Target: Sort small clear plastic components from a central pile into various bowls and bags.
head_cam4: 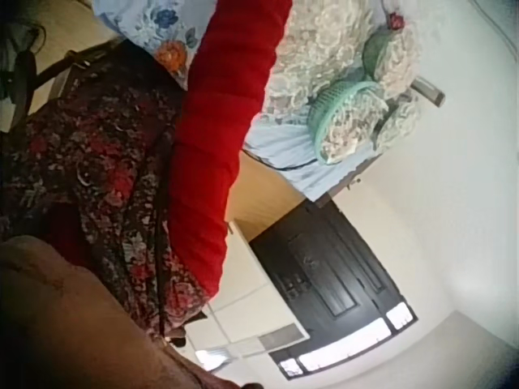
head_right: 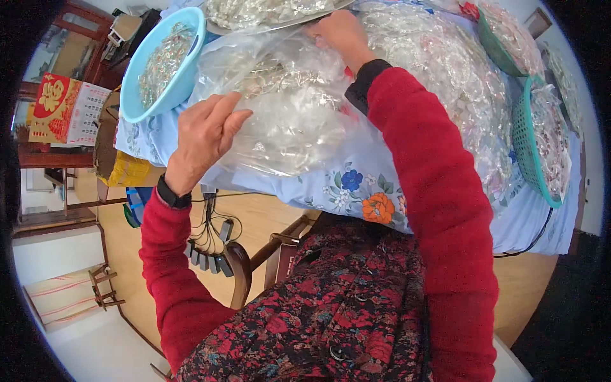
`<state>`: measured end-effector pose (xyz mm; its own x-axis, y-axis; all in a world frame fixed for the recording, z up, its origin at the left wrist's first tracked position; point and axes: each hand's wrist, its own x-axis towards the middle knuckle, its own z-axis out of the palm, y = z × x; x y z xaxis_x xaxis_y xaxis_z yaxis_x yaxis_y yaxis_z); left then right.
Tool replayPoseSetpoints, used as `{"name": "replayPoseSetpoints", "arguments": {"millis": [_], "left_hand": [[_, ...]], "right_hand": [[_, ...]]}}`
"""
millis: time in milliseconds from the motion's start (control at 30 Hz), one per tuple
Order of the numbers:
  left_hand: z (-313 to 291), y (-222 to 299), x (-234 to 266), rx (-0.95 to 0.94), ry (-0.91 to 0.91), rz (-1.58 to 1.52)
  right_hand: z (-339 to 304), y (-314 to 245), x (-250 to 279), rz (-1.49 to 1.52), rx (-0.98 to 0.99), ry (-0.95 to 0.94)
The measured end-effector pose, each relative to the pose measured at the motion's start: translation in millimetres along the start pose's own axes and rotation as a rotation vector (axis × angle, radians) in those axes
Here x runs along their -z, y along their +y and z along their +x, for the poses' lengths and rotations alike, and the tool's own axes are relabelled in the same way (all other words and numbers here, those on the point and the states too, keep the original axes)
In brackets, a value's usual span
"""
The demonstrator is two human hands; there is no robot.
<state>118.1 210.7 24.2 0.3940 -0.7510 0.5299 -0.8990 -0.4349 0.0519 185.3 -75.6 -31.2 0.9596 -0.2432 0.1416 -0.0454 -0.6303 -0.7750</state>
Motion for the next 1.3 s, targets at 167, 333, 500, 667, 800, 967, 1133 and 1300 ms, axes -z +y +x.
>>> {"name": "replayPoseSetpoints", "arguments": {"millis": [167,333,500,667,800,967,1133,1300], "left_hand": [[23.0,4.3,-9.9,0.168,-0.131,-0.003],[64.7,-23.1,-44.3,-0.069,-0.036,-0.148],[60.9,-45.8,-58.7,0.006,0.106,-0.145],[57.0,-55.3,-67.3,0.102,-0.03,-0.019],[64.2,-79.5,-68.9,0.192,-0.278,0.004],[62.5,-103.3,-76.6,0.175,-0.308,-0.057],[62.5,-97.9,-78.6,0.052,-0.375,0.231],[65.2,-72.7,-63.3,-0.133,-0.341,0.366]], "right_hand": [[21.8,25.0,0.5,0.316,-0.217,0.003],[13.6,28.2,11.3,0.746,-0.271,-0.066],[-43.2,-14.3,43.5,0.512,-0.022,0.054],[-82.1,-30.6,28.2,-0.212,0.729,0.258],[-114.3,-49.5,-5.4,-0.181,0.703,0.014],[-158.9,-62.4,-17.5,-0.463,0.785,-0.189],[-179.1,-78.8,-34.5,-0.491,0.822,-0.293],[-202.1,-87.6,-52.2,-0.303,0.867,-0.328]]}}
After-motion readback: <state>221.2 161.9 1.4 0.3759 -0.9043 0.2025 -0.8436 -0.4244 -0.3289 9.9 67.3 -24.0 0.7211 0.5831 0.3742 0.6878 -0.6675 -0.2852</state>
